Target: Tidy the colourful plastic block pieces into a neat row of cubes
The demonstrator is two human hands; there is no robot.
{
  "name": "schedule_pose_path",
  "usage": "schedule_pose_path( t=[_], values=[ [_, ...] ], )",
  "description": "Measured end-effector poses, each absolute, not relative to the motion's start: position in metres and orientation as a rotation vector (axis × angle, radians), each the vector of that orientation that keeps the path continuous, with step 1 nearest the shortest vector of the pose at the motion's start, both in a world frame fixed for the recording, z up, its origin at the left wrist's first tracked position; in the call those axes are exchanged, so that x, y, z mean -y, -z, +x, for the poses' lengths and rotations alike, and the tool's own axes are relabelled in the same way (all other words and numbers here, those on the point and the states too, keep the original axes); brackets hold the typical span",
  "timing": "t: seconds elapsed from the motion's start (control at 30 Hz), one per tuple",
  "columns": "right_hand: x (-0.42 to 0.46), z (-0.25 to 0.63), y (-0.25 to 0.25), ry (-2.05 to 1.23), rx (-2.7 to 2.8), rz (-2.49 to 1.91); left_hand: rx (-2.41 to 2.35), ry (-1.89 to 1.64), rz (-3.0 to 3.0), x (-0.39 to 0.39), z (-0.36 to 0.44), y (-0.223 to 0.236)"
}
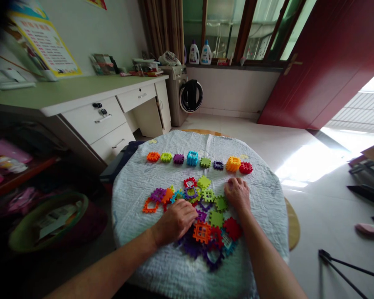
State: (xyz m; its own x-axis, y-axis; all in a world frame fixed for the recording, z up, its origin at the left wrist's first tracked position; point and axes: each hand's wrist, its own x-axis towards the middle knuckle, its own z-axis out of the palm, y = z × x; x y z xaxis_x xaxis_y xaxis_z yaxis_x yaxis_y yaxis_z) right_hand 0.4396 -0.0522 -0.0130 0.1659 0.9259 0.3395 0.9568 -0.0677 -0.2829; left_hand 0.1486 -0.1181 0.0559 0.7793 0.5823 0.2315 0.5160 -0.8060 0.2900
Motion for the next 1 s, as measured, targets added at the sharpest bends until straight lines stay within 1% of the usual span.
schedule_pose_path(
  t=[0.17, 0.27, 0.33, 0.43, 0.67, 1.0],
  values=[
    [0.053, 0.439, 0.012, 0.098, 1.785, -2.007, -1.252, -0.887, 2.354, 0.100, 0.122, -0.067],
    [0.053, 0.439, 0.011, 0.092, 1.787, -2.018, -1.577, -1.037, 1.958, 0.084, 0.089, -0.069],
    [0.053, 0.439, 0.011, 0.092, 1.788, -2.013, -1.736, -1.010, 1.800, 0.075, 0.069, -0.066],
    [0.053, 0.439, 0.011, 0.099, 1.784, -2.001, -1.862, -0.885, 1.780, 0.070, 0.052, -0.060],
    [0.053, 0.439, 0.012, 0.103, 1.791, -1.997, -2.098, -0.622, 2.123, 0.071, 0.050, -0.045],
    [0.053, 0.438, 0.011, 0.100, 1.792, -2.011, -2.040, -0.370, 2.141, 0.071, 0.059, -0.050]
  ],
)
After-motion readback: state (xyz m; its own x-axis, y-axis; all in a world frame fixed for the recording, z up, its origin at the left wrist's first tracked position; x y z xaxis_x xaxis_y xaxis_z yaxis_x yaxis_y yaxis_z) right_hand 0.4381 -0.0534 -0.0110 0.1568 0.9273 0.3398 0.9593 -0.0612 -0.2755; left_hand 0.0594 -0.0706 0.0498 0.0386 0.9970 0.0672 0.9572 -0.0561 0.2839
